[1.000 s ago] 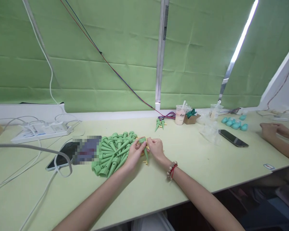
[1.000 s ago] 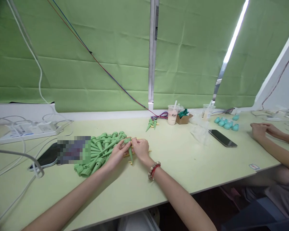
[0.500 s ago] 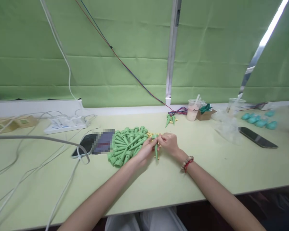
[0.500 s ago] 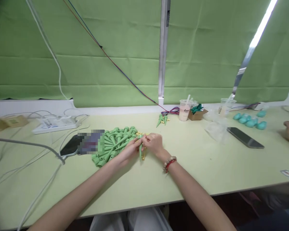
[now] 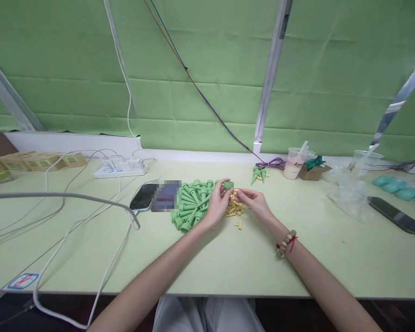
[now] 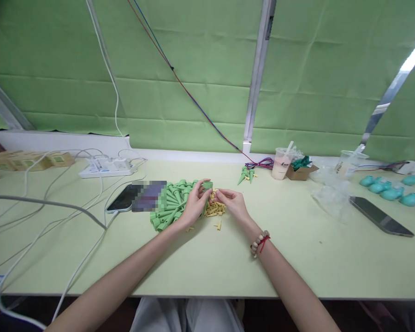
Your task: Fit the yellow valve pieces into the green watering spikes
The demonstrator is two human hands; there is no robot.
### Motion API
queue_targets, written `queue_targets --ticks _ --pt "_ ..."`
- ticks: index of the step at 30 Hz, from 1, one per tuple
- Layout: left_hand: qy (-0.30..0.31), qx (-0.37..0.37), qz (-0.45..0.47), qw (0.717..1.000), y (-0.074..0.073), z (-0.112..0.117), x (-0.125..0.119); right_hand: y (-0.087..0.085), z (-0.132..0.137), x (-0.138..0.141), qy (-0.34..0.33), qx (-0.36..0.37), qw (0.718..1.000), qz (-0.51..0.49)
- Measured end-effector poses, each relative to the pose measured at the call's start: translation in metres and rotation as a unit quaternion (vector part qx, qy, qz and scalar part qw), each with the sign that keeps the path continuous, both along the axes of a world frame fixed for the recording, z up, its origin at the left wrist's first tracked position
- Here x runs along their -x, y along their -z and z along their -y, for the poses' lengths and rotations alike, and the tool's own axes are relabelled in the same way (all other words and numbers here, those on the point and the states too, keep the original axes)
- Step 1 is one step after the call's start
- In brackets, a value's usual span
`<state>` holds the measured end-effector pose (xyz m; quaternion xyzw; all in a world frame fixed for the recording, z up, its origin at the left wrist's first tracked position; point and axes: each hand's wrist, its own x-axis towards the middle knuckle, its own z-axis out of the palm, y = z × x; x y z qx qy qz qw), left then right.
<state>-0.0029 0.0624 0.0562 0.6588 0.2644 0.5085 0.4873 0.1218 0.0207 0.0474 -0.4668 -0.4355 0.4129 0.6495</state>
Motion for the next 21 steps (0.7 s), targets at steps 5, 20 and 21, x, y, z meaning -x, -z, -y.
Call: queue_targets --ticks 5,20,21 --pt "-0.018 -0.067 -0.049 0.996 -0.002 0.001 0.005 0.002 0.0 0.0 -0.018 0.034 0.998 -0.054" --pt "-0.029 -0.052 -0.046 0.997 0.006 0.01 0.003 0.007 0.003 0.006 0.053 -0.008 0.998 0.038" --pt "-0.03 -0.039 -0.034 0.998 0.007 0.011 0.002 0.006 0.005 0.007 0.056 -0.011 0.997 0.052"
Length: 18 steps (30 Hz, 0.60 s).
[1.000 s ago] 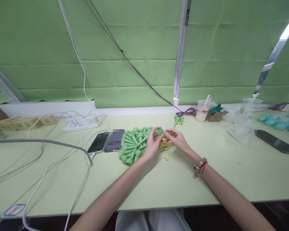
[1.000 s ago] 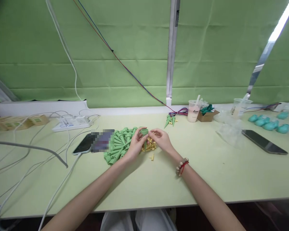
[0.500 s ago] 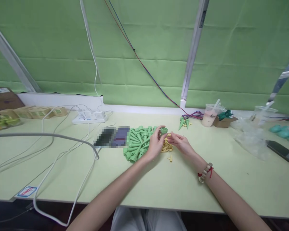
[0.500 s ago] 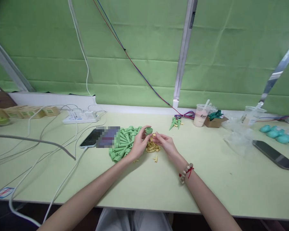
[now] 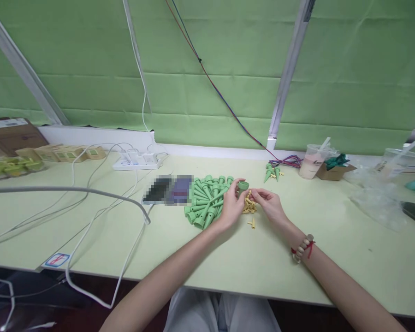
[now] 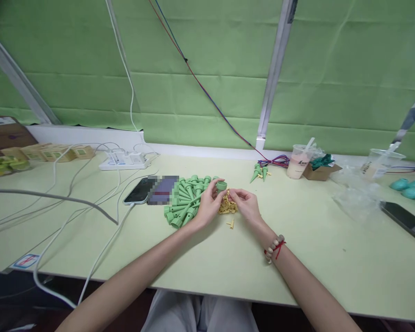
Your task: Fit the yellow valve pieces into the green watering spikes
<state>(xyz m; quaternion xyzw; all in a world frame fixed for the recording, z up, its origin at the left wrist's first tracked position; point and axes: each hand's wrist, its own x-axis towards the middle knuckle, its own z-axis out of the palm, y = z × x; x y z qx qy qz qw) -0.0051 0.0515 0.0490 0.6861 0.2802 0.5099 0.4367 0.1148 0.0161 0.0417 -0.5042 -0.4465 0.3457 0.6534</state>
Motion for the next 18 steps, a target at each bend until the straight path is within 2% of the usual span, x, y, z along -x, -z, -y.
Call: queue_targets --ticks 5,8,11,15,18 --pt "0.002 0.071 0.043 0.997 -0.005 0.007 -0.002 -0.007 0.007 0.004 0.028 -0.011 0.999 0.028" --pt "0.018 0.092 0.068 0.993 -0.012 0.014 -0.001 -0.007 0.01 0.009 0.024 -0.001 0.998 -0.058" --pt "0.01 0.075 0.074 0.994 -0.015 0.021 0.001 -0.007 0.013 0.012 -0.002 0.023 0.993 -0.117" --pt "-0.008 0.088 0.079 0.993 -0.01 0.029 0.001 -0.002 0.014 0.007 -0.01 0.047 0.994 -0.097" --pt "0.017 0.183 0.133 0.974 -0.002 0.031 -0.004 0.003 0.013 0.001 -0.02 0.057 0.997 -0.038"
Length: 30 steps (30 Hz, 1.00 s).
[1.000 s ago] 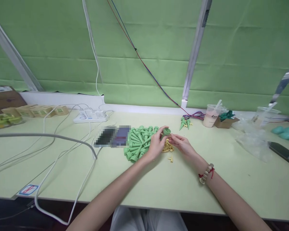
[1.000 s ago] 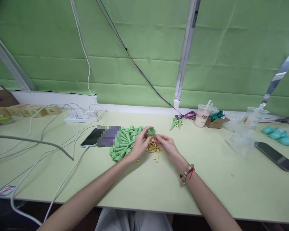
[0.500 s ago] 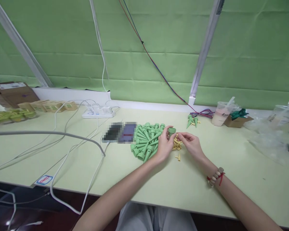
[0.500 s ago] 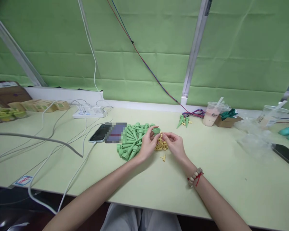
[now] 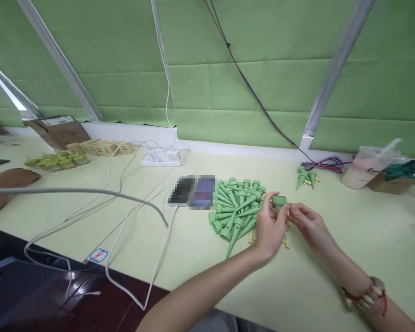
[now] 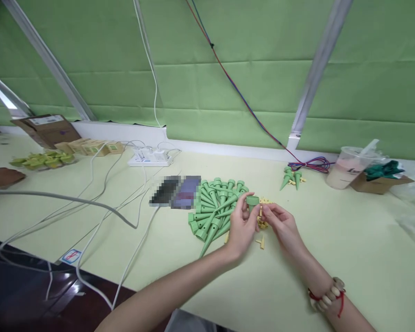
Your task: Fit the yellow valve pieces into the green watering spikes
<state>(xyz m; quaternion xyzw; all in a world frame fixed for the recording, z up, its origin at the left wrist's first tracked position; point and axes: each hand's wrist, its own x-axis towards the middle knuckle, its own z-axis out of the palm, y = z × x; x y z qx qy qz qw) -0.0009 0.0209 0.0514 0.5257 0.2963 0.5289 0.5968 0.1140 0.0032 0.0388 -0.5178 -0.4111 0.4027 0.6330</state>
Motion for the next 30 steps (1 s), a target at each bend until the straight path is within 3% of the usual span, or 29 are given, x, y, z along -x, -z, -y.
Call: queue_targets --ticks 3,10,20,26,30 --pt "0.016 0.099 0.044 0.994 0.005 -0.002 -0.005 0.004 0.0 -0.005 0.004 0.017 0.996 0.083" --pt "0.019 0.169 0.046 0.984 0.008 -0.005 -0.007 0.008 -0.001 -0.012 0.032 -0.014 0.978 0.207" --pt "0.021 0.181 0.05 0.982 0.011 -0.007 -0.006 0.013 -0.002 -0.02 0.015 -0.055 0.961 0.271" --pt "0.012 0.093 0.009 0.996 0.008 -0.01 -0.002 0.005 -0.003 -0.026 0.017 0.036 0.974 0.224" --pt "0.015 0.085 -0.005 0.996 0.011 -0.015 -0.002 0.003 -0.006 -0.026 0.009 -0.004 0.98 0.2"
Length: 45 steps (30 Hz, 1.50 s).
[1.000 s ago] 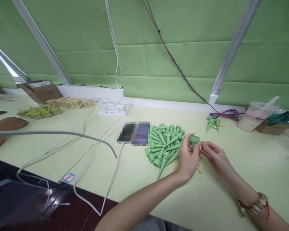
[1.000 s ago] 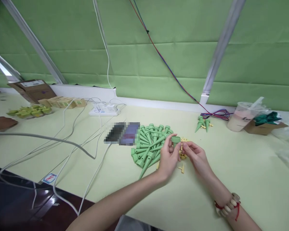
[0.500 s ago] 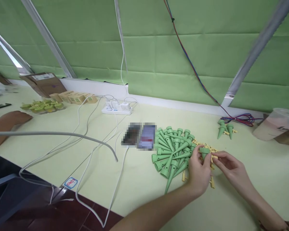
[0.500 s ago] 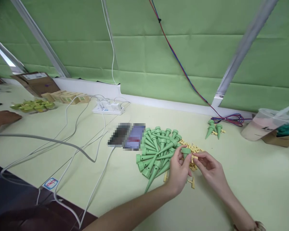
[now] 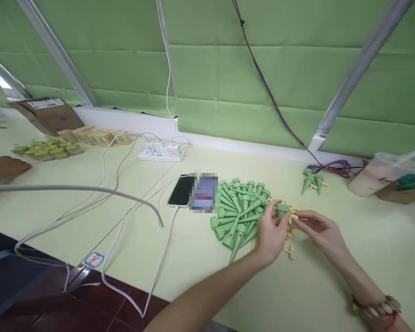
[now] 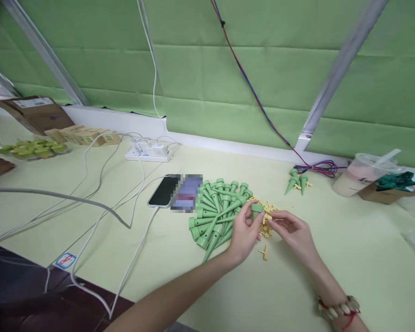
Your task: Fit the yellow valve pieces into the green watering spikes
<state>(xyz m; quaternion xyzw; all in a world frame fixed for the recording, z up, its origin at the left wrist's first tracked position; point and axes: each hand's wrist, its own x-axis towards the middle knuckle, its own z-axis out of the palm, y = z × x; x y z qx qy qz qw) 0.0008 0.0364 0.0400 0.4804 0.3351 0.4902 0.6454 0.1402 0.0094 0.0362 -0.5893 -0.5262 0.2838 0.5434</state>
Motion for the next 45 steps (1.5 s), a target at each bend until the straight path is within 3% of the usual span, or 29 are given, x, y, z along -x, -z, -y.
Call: queue_targets --ticks 6,10,18,22,26,33,37,45 --pt "0.015 -0.045 -0.037 0.998 0.003 -0.009 0.001 -0.008 -0.001 0.009 -0.029 0.042 0.998 -0.034" --pt "0.031 -0.077 -0.07 0.994 0.002 -0.012 0.003 -0.013 -0.001 0.008 -0.034 0.003 0.998 -0.052" --pt "0.055 -0.108 -0.087 0.989 -0.003 -0.012 0.005 -0.017 -0.001 0.002 -0.05 0.005 0.998 -0.047" --pt "0.049 -0.157 -0.141 0.976 -0.008 -0.016 0.009 -0.017 -0.001 0.002 -0.055 0.033 0.997 -0.046" --pt "0.066 -0.184 -0.161 0.967 -0.011 -0.023 0.013 -0.017 -0.001 0.001 -0.035 -0.007 0.999 0.001" --pt "0.064 -0.14 -0.124 0.98 -0.012 -0.026 0.011 -0.02 0.0 0.007 -0.018 -0.101 0.988 0.116" --pt "0.057 -0.148 -0.122 0.98 -0.011 -0.025 0.011 -0.017 -0.001 0.01 -0.038 -0.037 0.997 0.062" --pt "0.043 -0.151 -0.141 0.978 -0.007 -0.027 0.011 -0.01 -0.006 0.007 -0.039 -0.002 0.999 -0.003"
